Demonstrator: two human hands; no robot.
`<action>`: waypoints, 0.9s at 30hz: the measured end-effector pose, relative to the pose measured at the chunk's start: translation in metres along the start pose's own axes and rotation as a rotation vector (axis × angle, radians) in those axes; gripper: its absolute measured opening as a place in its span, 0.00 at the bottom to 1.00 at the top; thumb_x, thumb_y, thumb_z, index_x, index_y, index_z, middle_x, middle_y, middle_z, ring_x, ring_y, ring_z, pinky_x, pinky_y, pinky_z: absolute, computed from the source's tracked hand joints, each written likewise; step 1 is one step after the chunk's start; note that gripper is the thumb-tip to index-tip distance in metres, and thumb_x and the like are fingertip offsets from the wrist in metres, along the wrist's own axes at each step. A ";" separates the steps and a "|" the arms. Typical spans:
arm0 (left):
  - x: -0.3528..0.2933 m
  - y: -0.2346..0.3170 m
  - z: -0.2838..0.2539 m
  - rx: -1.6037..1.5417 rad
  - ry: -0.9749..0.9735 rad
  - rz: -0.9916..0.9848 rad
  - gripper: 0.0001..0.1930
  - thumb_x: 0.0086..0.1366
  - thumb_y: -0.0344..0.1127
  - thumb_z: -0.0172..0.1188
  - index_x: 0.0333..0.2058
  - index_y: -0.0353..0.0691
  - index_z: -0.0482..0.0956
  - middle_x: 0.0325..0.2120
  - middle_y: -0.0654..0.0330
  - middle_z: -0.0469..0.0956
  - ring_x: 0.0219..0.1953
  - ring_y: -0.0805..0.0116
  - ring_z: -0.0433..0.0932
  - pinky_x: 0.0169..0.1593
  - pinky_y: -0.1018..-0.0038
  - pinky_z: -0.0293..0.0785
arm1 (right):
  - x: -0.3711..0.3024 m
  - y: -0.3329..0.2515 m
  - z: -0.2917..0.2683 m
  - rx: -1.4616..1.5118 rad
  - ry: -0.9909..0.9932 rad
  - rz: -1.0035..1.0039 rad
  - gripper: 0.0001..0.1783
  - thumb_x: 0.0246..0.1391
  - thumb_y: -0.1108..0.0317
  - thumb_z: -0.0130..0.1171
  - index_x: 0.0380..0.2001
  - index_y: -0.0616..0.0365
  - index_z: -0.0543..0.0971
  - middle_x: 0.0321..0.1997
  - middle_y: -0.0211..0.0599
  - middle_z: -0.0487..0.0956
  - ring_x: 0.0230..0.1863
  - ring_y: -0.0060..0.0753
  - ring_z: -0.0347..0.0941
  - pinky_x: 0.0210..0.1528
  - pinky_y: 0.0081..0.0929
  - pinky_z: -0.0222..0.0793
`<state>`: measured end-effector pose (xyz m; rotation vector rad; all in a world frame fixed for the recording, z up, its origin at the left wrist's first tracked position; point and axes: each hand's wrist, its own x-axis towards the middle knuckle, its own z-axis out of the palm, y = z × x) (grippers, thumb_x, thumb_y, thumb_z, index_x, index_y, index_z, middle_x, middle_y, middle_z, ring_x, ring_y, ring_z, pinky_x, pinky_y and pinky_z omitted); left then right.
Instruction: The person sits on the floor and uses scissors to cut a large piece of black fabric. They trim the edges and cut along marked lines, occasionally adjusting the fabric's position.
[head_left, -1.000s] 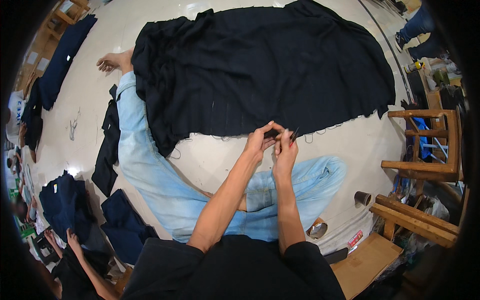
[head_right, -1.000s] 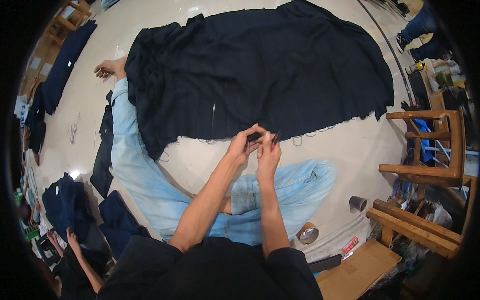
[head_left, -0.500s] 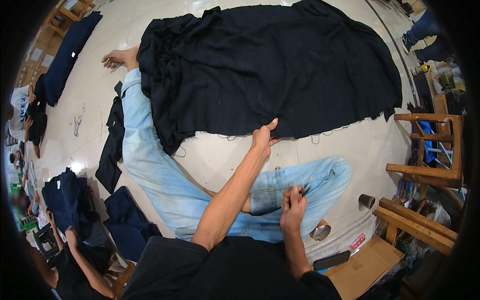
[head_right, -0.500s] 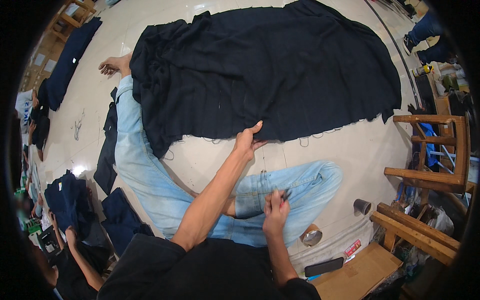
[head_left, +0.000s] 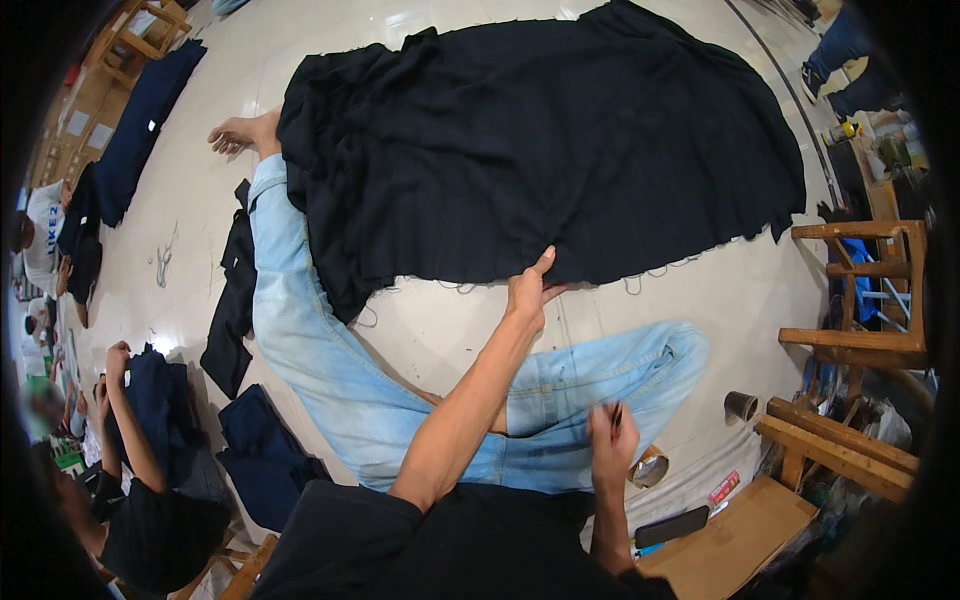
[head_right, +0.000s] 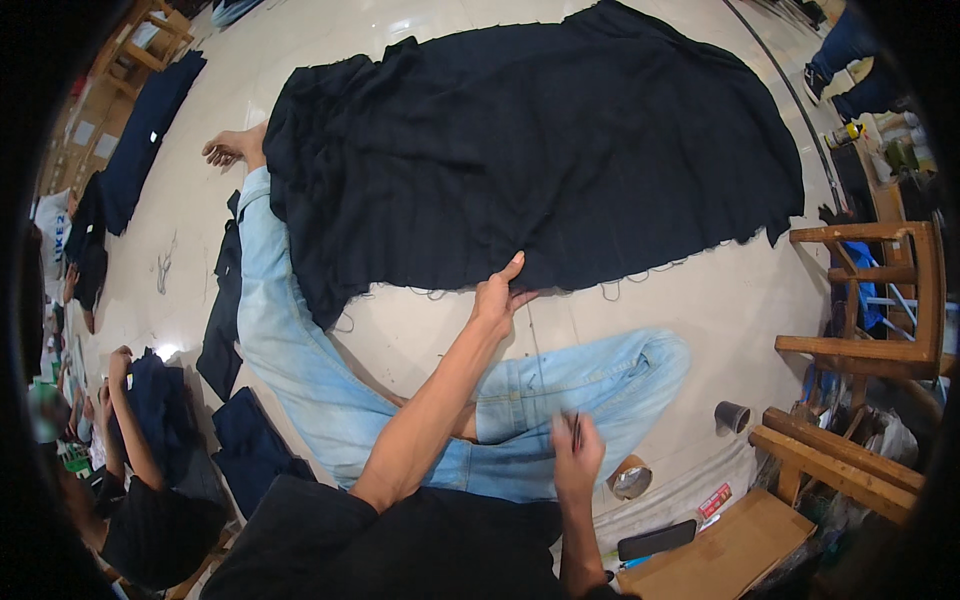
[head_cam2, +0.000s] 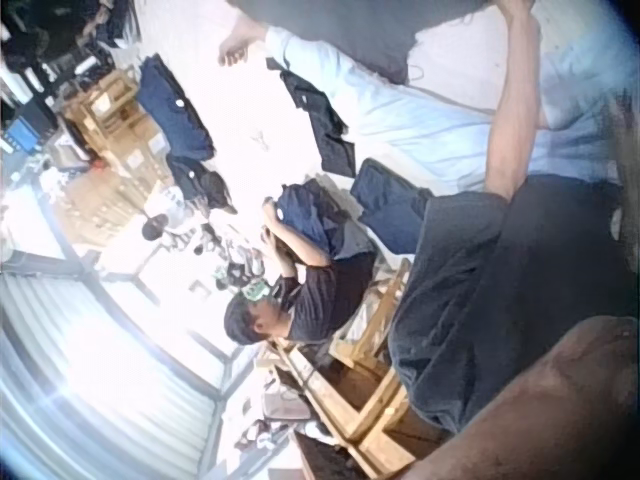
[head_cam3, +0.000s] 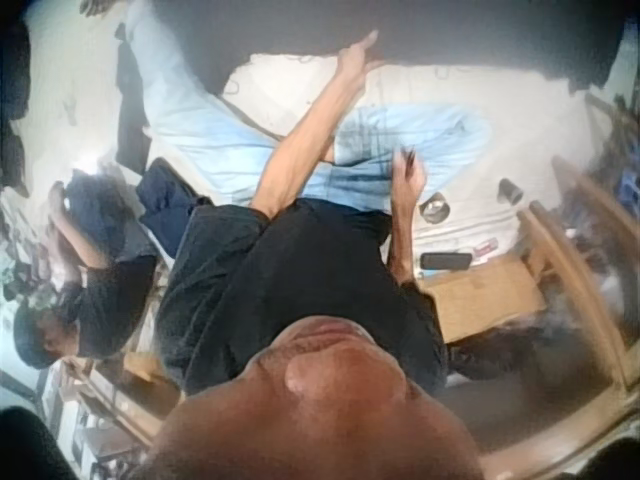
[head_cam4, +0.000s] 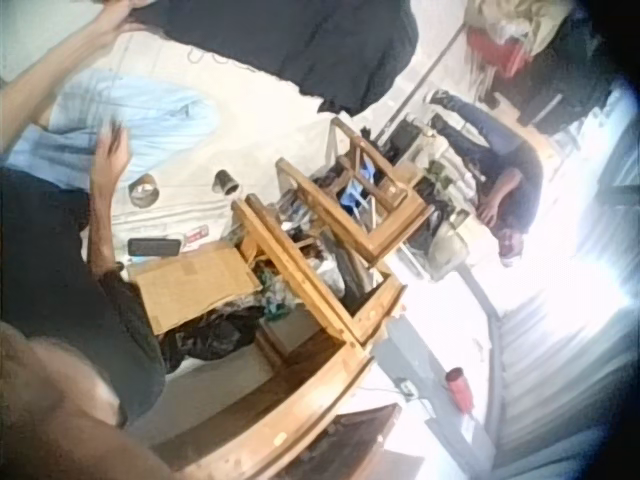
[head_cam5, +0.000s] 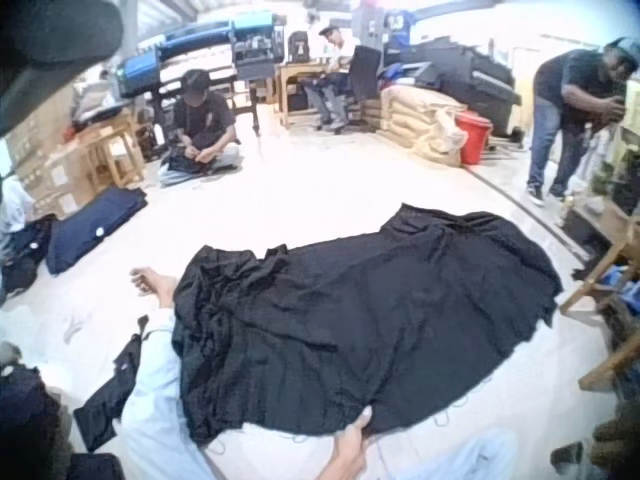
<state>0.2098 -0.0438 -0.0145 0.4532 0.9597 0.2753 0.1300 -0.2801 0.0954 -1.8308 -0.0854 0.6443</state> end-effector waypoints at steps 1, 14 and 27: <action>0.000 -0.002 -0.002 0.000 -0.032 -0.007 0.22 0.64 0.42 0.67 0.48 0.30 0.75 0.46 0.51 0.78 0.45 0.60 0.81 0.48 0.64 0.82 | 0.034 -0.008 0.026 0.088 0.133 -0.119 0.11 0.61 0.68 0.61 0.40 0.67 0.78 0.37 0.36 0.80 0.39 0.20 0.73 0.42 0.22 0.71; 0.012 0.005 -0.014 0.014 -0.084 -0.116 0.14 0.65 0.41 0.66 0.43 0.38 0.80 0.38 0.58 0.83 0.39 0.67 0.82 0.47 0.70 0.81 | 0.151 0.003 0.049 -0.157 -0.019 -0.156 0.16 0.64 0.58 0.57 0.34 0.61 0.83 0.21 0.27 0.73 0.22 0.19 0.63 0.25 0.26 0.59; 0.011 -0.001 -0.003 -0.023 0.093 0.030 0.17 0.61 0.34 0.68 0.44 0.28 0.78 0.40 0.56 0.81 0.42 0.62 0.81 0.49 0.62 0.79 | 0.128 -0.004 0.103 0.713 0.032 0.152 0.21 0.72 0.54 0.47 0.23 0.49 0.63 0.20 0.22 0.63 0.17 0.12 0.55 0.16 0.14 0.49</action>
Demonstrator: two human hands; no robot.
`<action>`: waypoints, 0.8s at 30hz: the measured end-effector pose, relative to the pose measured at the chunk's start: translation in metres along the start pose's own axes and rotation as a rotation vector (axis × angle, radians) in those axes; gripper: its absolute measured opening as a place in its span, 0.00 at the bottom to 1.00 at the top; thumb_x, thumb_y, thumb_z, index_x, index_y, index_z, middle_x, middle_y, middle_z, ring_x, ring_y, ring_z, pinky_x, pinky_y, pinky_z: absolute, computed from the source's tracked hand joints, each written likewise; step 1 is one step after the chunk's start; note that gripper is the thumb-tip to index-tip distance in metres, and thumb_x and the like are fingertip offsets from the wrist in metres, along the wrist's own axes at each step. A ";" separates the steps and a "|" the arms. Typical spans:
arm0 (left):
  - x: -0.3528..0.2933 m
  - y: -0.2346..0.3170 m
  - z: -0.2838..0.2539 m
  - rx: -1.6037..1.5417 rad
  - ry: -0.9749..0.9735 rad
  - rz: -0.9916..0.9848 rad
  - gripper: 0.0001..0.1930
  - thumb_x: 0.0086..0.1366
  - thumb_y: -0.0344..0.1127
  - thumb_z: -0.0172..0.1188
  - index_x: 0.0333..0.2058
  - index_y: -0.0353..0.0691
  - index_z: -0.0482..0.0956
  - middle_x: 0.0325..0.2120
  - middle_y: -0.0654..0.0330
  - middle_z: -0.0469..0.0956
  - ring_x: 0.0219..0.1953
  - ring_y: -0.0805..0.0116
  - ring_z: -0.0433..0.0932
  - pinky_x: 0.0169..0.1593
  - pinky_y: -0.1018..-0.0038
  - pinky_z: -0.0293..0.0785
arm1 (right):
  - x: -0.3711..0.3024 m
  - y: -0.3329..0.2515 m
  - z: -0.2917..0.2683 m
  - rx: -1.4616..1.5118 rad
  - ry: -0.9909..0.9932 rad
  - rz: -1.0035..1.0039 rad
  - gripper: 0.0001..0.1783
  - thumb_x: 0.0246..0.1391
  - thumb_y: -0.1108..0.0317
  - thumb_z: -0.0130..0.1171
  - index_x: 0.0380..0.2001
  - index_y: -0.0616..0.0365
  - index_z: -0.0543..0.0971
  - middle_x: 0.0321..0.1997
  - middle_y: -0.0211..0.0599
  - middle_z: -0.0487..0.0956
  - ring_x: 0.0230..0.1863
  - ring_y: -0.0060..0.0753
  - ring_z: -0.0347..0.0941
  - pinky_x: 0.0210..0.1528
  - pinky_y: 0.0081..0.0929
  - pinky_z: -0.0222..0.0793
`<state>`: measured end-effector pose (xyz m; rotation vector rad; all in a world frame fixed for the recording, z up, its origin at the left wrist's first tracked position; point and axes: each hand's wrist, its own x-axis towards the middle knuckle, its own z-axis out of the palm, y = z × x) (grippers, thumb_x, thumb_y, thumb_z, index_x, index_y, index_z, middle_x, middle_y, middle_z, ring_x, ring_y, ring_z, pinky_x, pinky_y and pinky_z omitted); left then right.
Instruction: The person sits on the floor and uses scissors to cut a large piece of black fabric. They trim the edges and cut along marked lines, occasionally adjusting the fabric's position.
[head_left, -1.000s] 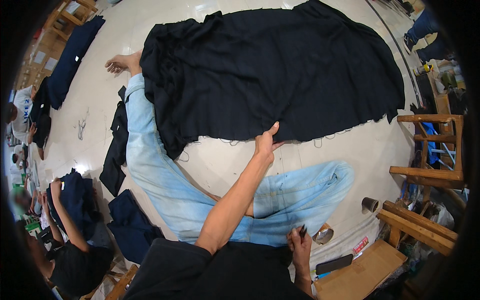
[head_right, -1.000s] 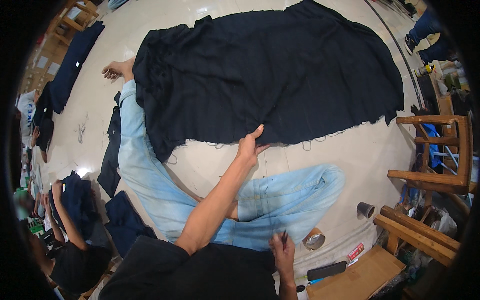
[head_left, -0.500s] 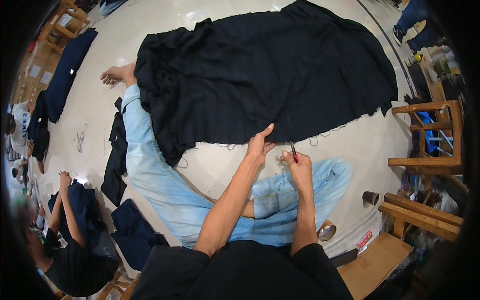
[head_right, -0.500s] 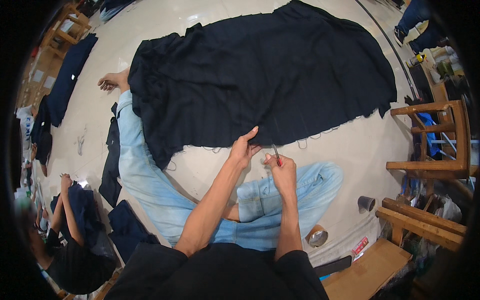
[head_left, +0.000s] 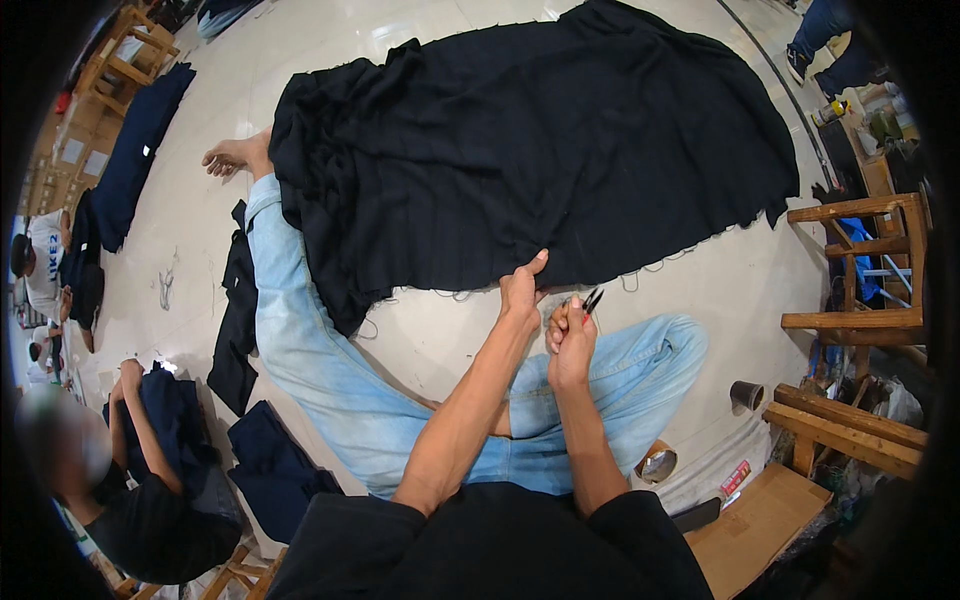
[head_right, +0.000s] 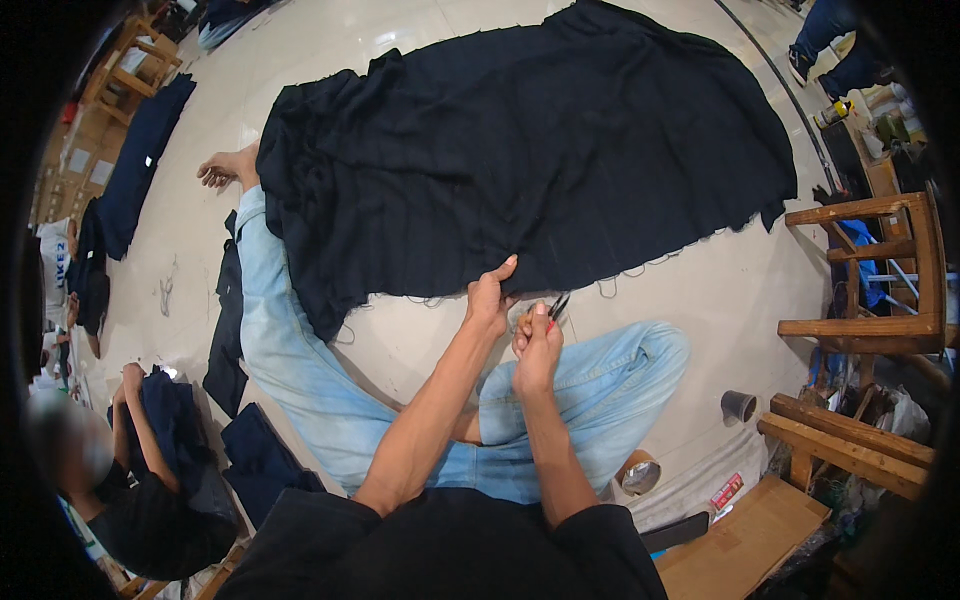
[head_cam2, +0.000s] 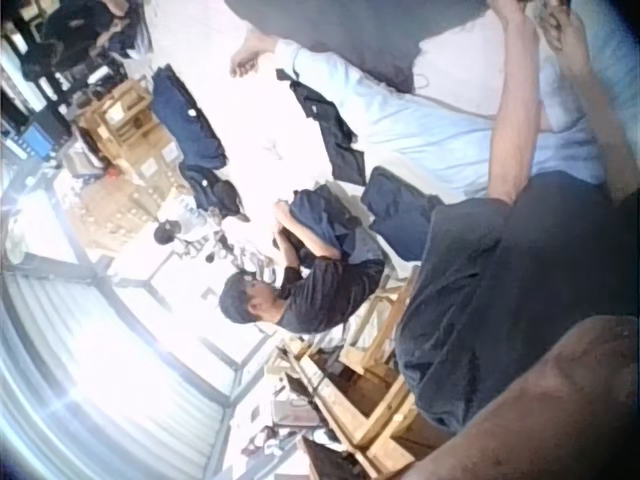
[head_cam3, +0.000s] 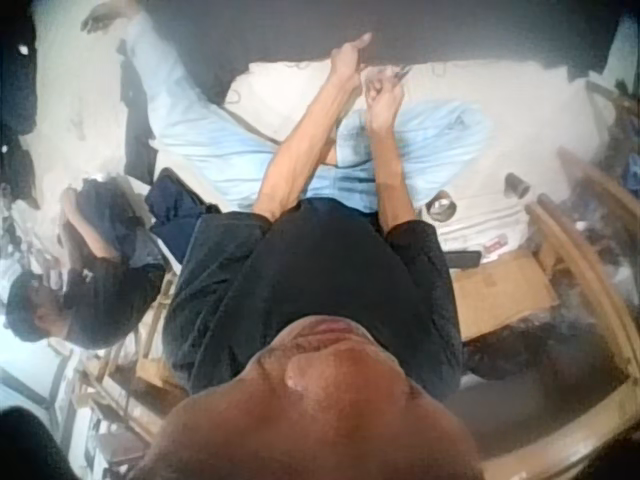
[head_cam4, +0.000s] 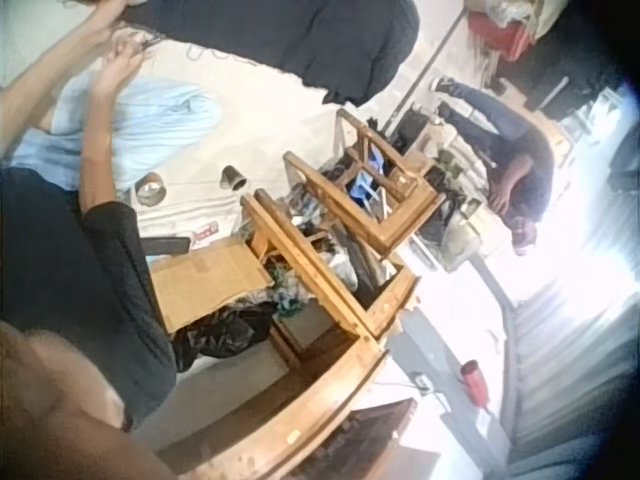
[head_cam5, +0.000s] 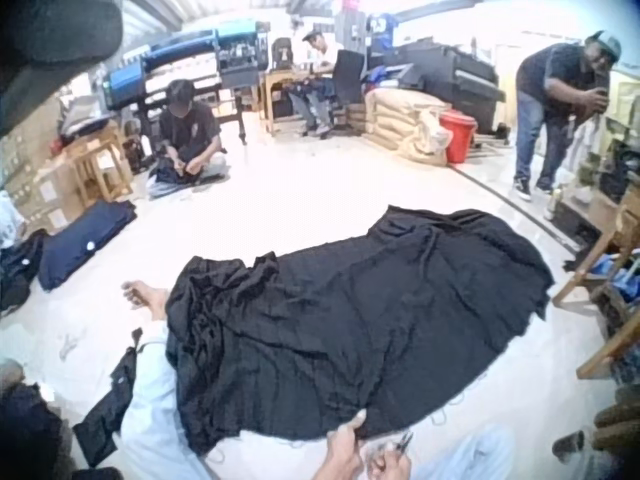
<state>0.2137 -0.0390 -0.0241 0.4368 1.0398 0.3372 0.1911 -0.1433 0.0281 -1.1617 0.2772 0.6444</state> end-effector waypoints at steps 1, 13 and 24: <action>0.000 -0.001 -0.001 -0.001 0.014 -0.001 0.17 0.61 0.34 0.68 0.45 0.28 0.78 0.41 0.55 0.81 0.43 0.61 0.80 0.51 0.61 0.78 | -0.006 0.000 -0.004 -0.003 0.000 -0.004 0.21 0.72 0.54 0.47 0.23 0.49 0.63 0.20 0.22 0.63 0.17 0.12 0.55 0.16 0.15 0.49; 0.012 0.024 -0.004 0.015 -0.101 0.105 0.17 0.68 0.40 0.63 0.47 0.34 0.77 0.44 0.55 0.79 0.45 0.61 0.80 0.50 0.61 0.78 | -0.060 -0.026 -0.026 -0.417 0.012 0.047 0.24 0.69 0.52 0.50 0.19 0.51 0.68 0.16 0.21 0.65 0.16 0.12 0.56 0.18 0.16 0.50; 0.000 0.023 -0.017 0.028 -0.257 -0.007 0.20 0.67 0.44 0.63 0.48 0.32 0.75 0.43 0.53 0.79 0.45 0.62 0.80 0.52 0.63 0.80 | 0.088 -0.225 -0.223 -1.910 0.637 -0.659 0.19 0.59 0.55 0.63 0.36 0.63 0.80 0.28 0.45 0.81 0.30 0.47 0.77 0.32 0.37 0.69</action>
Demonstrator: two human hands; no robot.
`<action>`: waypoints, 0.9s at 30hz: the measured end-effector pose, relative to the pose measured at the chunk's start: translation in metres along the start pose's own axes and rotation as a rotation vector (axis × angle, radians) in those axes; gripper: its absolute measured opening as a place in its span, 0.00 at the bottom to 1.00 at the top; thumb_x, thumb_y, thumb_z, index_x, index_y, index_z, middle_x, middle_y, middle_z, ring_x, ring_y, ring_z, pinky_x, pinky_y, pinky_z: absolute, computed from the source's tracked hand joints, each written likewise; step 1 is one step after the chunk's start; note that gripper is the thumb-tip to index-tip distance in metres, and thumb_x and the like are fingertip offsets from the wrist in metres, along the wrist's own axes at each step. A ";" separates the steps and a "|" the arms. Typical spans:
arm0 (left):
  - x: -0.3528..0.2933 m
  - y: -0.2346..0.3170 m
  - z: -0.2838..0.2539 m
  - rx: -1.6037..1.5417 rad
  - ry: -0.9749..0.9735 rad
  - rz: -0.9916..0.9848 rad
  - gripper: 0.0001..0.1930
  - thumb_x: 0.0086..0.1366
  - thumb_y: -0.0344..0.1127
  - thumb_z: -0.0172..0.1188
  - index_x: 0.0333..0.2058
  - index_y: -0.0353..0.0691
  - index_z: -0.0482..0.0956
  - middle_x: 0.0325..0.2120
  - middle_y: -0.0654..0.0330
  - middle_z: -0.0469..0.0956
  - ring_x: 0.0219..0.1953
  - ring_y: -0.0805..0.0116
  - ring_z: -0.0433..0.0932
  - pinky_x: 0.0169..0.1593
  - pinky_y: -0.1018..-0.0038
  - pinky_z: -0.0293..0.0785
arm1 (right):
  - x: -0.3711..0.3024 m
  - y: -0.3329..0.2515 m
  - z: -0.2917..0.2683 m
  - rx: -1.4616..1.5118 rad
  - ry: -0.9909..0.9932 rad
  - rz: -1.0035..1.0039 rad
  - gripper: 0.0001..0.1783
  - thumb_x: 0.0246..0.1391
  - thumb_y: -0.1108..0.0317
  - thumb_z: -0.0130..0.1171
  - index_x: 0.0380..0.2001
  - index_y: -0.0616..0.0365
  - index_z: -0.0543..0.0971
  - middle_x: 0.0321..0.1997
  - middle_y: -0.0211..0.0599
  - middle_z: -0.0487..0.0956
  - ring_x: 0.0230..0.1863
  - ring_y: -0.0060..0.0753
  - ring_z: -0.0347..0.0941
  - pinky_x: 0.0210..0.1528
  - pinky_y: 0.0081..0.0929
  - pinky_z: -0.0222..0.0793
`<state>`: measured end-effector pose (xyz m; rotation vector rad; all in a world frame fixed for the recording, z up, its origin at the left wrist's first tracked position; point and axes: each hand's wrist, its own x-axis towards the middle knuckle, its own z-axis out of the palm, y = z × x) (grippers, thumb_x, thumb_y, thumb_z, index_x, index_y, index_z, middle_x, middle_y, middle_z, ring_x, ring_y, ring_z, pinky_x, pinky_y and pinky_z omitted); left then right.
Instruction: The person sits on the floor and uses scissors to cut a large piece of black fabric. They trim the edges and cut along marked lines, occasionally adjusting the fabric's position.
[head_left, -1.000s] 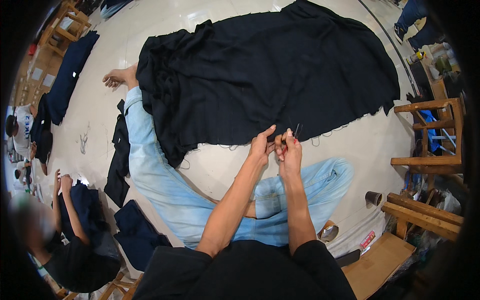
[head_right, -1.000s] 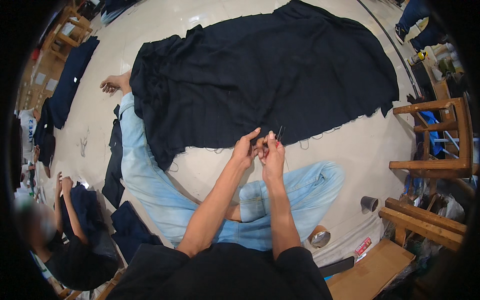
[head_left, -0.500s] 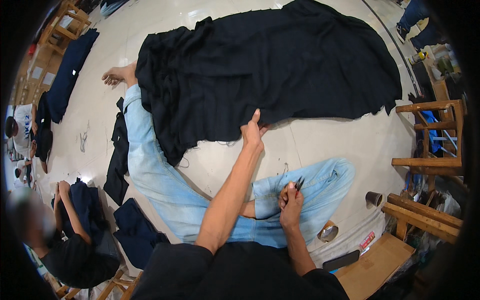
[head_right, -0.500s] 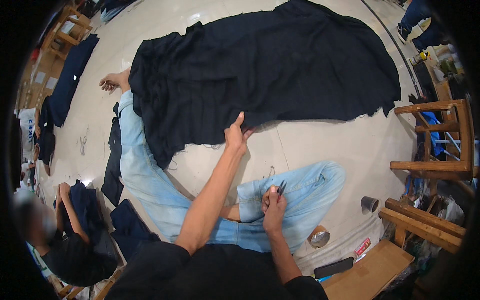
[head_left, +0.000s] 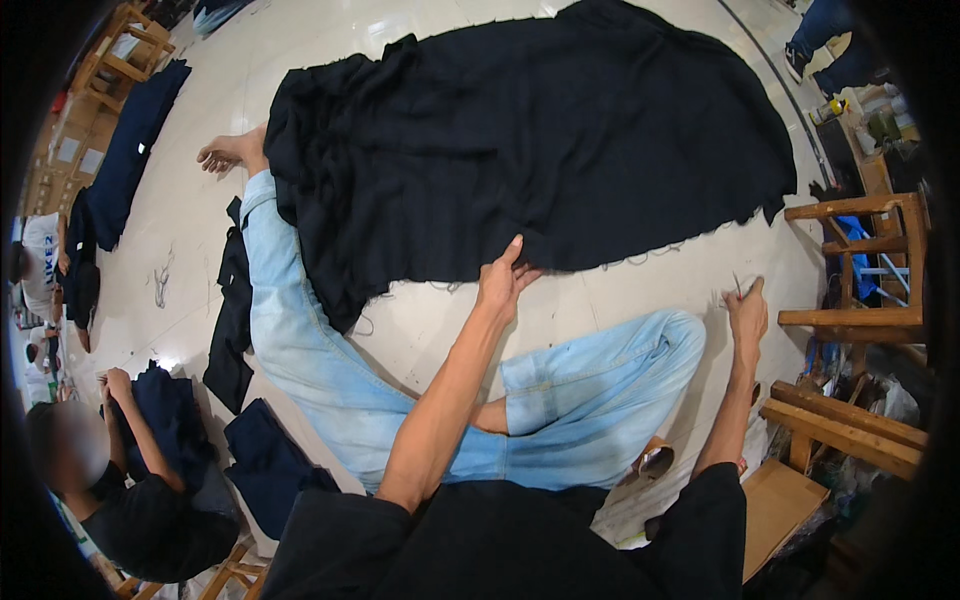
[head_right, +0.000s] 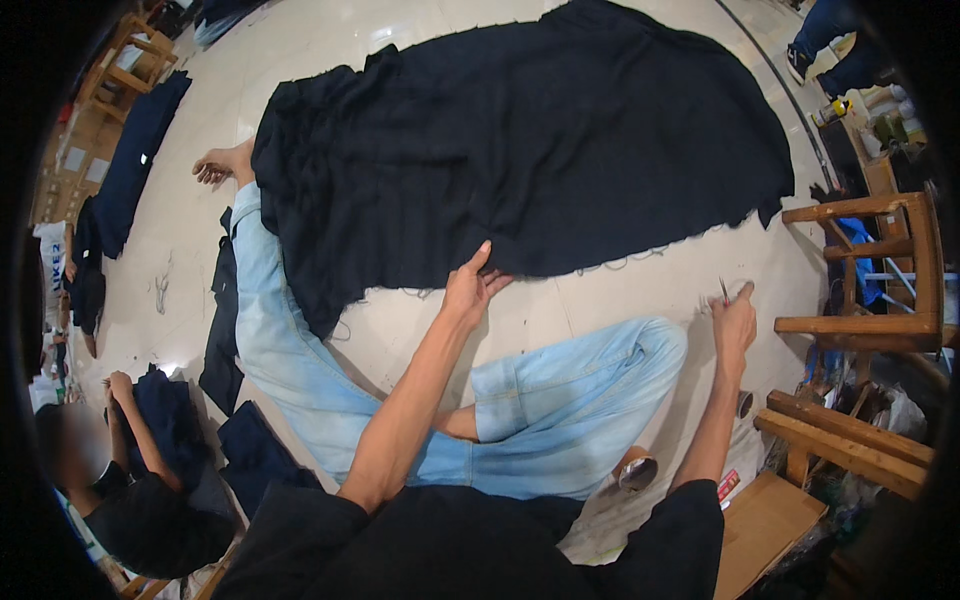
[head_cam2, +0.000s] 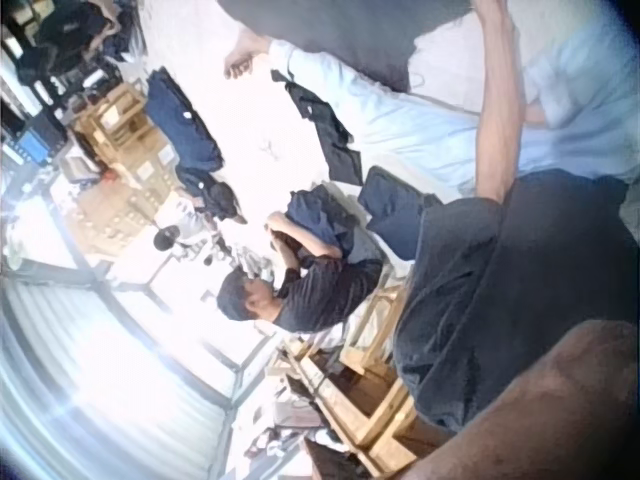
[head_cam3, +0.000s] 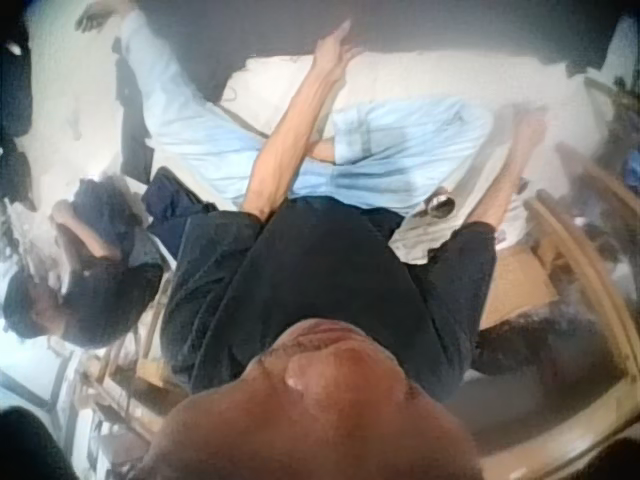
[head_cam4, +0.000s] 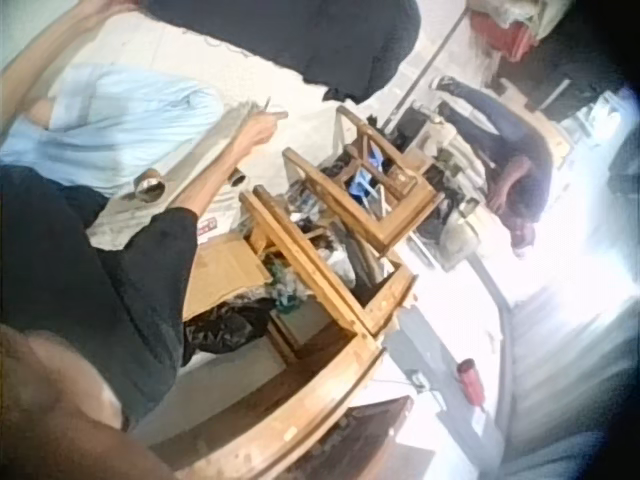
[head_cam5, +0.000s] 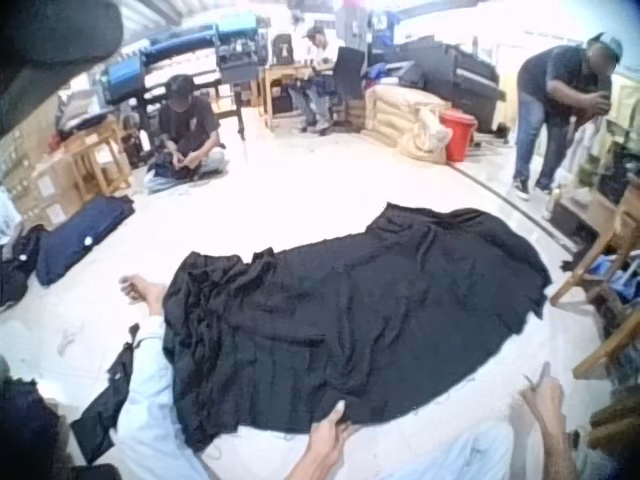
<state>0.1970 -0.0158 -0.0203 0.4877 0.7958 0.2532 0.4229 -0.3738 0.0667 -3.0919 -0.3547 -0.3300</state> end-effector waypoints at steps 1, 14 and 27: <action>0.001 0.000 0.002 0.025 0.001 -0.001 0.21 0.67 0.44 0.63 0.47 0.31 0.76 0.42 0.53 0.80 0.43 0.62 0.80 0.51 0.64 0.81 | 0.005 0.027 0.009 -0.085 -0.040 -0.008 0.20 0.59 0.54 0.62 0.39 0.64 0.81 0.29 0.48 0.82 0.32 0.54 0.79 0.34 0.40 0.70; -0.013 -0.007 -0.004 0.120 0.139 0.039 0.18 0.66 0.42 0.65 0.38 0.27 0.79 0.34 0.52 0.82 0.32 0.66 0.82 0.41 0.69 0.85 | 0.010 -0.236 -0.002 0.887 -0.226 -0.076 0.22 0.53 0.50 0.69 0.29 0.62 0.83 0.22 0.40 0.79 0.23 0.27 0.72 0.30 0.29 0.67; -0.043 -0.041 -0.006 0.237 0.179 0.013 0.26 0.66 0.47 0.64 0.34 0.19 0.79 0.29 0.47 0.83 0.32 0.61 0.85 0.36 0.72 0.81 | 0.044 -0.417 0.119 0.403 0.096 -0.791 0.25 0.60 0.50 0.59 0.58 0.45 0.77 0.25 0.37 0.74 0.23 0.42 0.78 0.25 0.38 0.73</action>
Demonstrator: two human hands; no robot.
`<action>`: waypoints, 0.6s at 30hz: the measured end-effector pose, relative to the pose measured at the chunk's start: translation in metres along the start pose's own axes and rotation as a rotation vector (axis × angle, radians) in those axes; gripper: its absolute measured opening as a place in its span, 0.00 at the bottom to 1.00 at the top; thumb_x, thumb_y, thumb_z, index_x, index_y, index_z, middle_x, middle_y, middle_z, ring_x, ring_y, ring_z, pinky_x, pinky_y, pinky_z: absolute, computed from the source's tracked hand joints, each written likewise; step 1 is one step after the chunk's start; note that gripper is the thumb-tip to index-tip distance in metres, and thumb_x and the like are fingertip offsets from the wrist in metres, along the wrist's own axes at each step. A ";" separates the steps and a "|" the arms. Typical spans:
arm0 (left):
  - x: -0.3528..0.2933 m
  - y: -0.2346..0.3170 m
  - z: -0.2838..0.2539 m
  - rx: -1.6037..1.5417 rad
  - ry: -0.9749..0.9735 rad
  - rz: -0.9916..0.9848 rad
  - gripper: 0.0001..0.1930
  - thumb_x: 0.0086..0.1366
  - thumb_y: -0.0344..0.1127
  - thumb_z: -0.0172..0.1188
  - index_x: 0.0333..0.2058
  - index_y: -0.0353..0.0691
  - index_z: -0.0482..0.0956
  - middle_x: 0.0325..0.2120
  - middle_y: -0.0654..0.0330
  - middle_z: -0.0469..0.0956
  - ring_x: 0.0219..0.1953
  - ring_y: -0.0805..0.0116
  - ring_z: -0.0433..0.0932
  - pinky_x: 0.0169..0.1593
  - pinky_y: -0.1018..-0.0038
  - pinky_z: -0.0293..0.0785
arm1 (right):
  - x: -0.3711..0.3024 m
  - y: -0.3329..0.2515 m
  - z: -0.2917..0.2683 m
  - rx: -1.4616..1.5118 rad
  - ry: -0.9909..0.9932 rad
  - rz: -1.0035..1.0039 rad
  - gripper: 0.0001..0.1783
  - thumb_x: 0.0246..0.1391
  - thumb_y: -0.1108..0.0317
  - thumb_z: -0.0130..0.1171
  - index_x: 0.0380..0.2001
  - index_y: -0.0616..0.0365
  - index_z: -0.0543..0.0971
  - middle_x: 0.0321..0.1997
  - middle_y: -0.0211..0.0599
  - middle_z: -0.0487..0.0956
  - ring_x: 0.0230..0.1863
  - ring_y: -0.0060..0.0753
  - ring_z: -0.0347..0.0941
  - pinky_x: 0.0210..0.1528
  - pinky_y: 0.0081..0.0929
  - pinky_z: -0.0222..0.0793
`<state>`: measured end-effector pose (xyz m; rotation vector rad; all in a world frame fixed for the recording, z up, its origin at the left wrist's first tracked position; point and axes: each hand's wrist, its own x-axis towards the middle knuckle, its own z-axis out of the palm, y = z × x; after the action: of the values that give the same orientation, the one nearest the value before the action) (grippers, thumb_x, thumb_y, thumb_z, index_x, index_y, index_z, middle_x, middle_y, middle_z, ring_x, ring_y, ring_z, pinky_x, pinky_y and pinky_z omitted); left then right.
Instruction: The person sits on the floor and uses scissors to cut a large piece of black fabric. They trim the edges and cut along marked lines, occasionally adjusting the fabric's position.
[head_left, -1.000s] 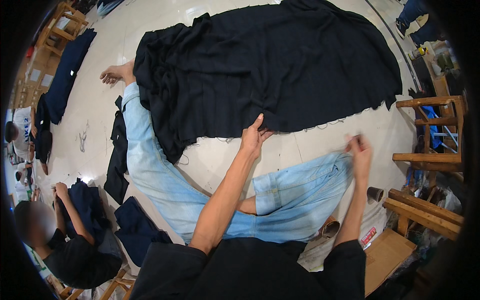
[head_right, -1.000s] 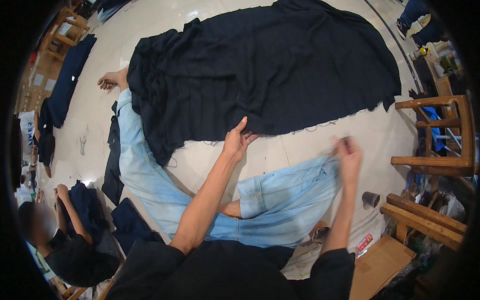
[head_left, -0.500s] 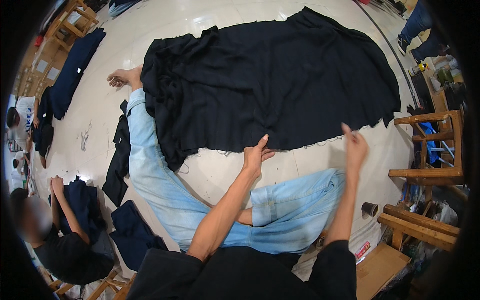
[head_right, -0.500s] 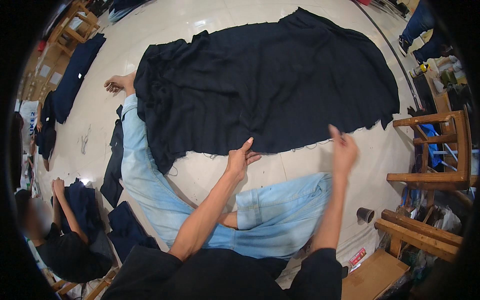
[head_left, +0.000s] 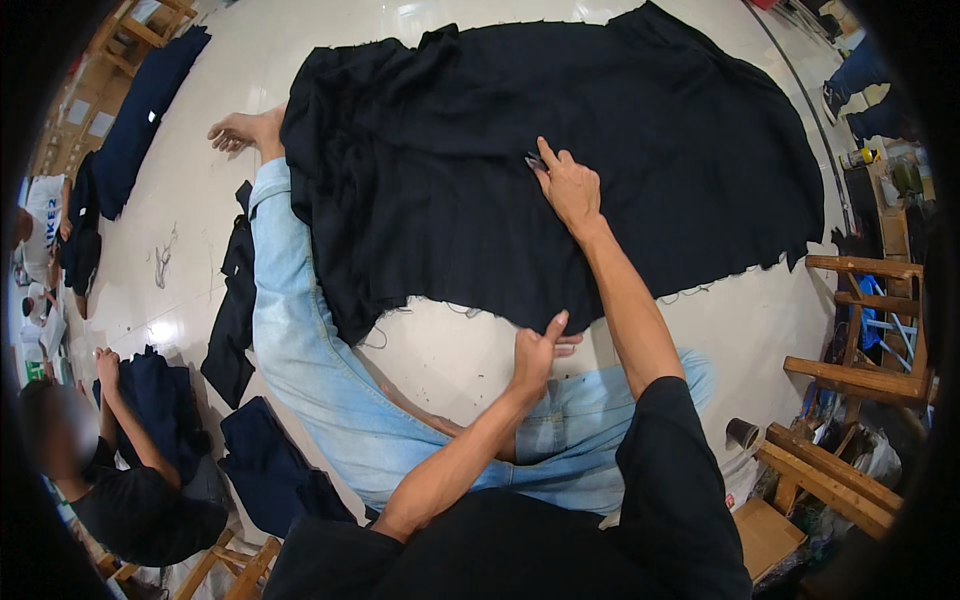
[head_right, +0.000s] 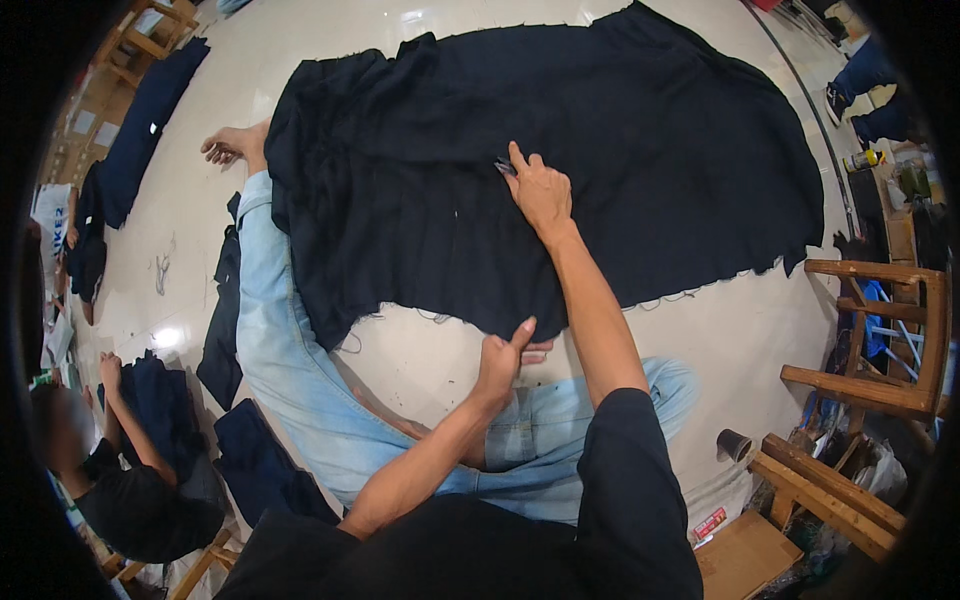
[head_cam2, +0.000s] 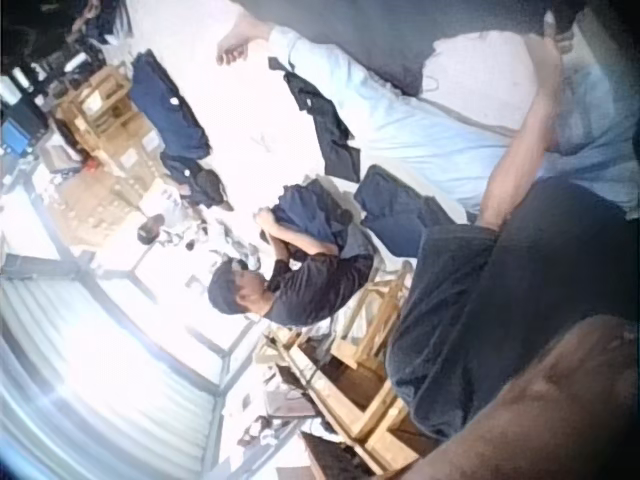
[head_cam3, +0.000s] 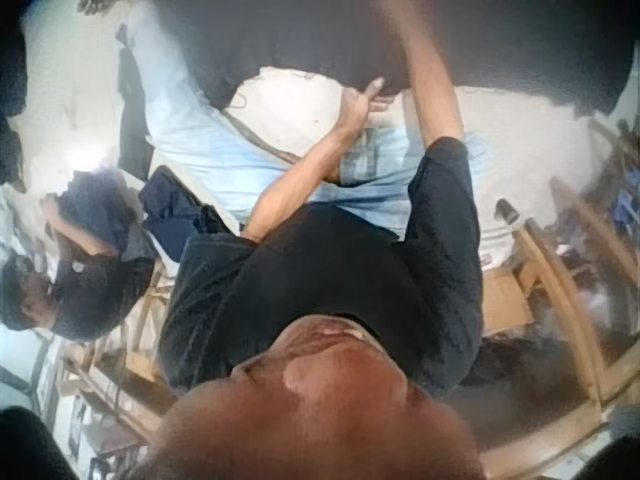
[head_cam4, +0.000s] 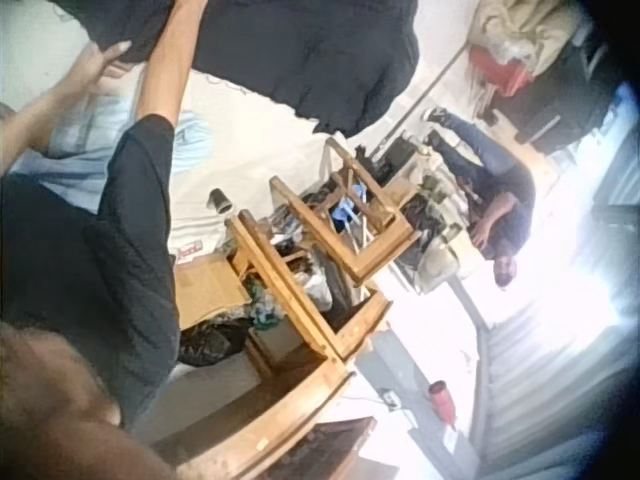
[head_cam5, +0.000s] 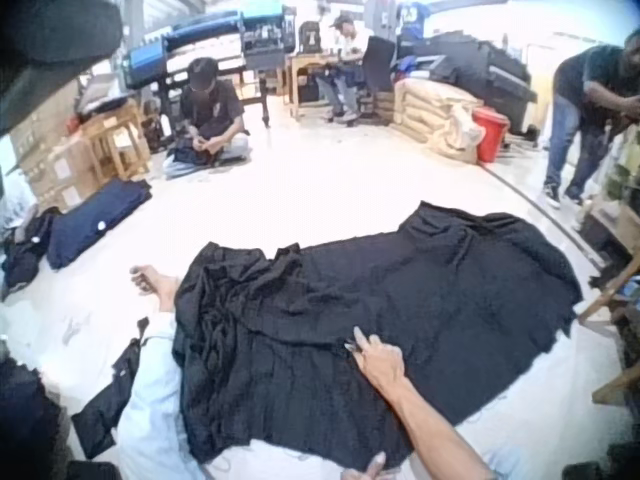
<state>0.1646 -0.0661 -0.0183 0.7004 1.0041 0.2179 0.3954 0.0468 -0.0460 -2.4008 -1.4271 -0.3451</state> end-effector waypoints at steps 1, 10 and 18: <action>-0.009 -0.008 -0.003 -0.022 -0.005 -0.007 0.26 0.67 0.47 0.63 0.32 0.19 0.79 0.30 0.45 0.83 0.32 0.61 0.85 0.36 0.71 0.81 | 0.002 -0.002 0.002 0.013 -0.021 0.001 0.26 0.59 0.51 0.60 0.59 0.44 0.77 0.26 0.36 0.75 0.23 0.42 0.78 0.25 0.38 0.73; -0.034 -0.026 0.010 -0.085 -0.131 -0.184 0.22 0.69 0.51 0.59 0.38 0.32 0.82 0.33 0.54 0.84 0.34 0.68 0.83 0.35 0.76 0.78 | 0.033 0.017 0.008 0.095 0.004 -0.079 0.24 0.56 0.56 0.62 0.56 0.47 0.77 0.29 0.40 0.80 0.27 0.46 0.80 0.31 0.41 0.76; -0.031 0.044 -0.038 0.257 -0.212 -0.112 0.19 0.72 0.49 0.55 0.44 0.36 0.79 0.36 0.59 0.83 0.36 0.70 0.82 0.40 0.74 0.77 | -0.040 -0.005 -0.077 0.415 0.075 0.252 0.15 0.61 0.56 0.61 0.34 0.59 0.79 0.22 0.47 0.78 0.25 0.50 0.77 0.27 0.39 0.68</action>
<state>0.1225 -0.0308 0.0177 0.8778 0.8721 -0.0844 0.3688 -0.0135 0.0108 -2.1634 -1.0261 -0.0658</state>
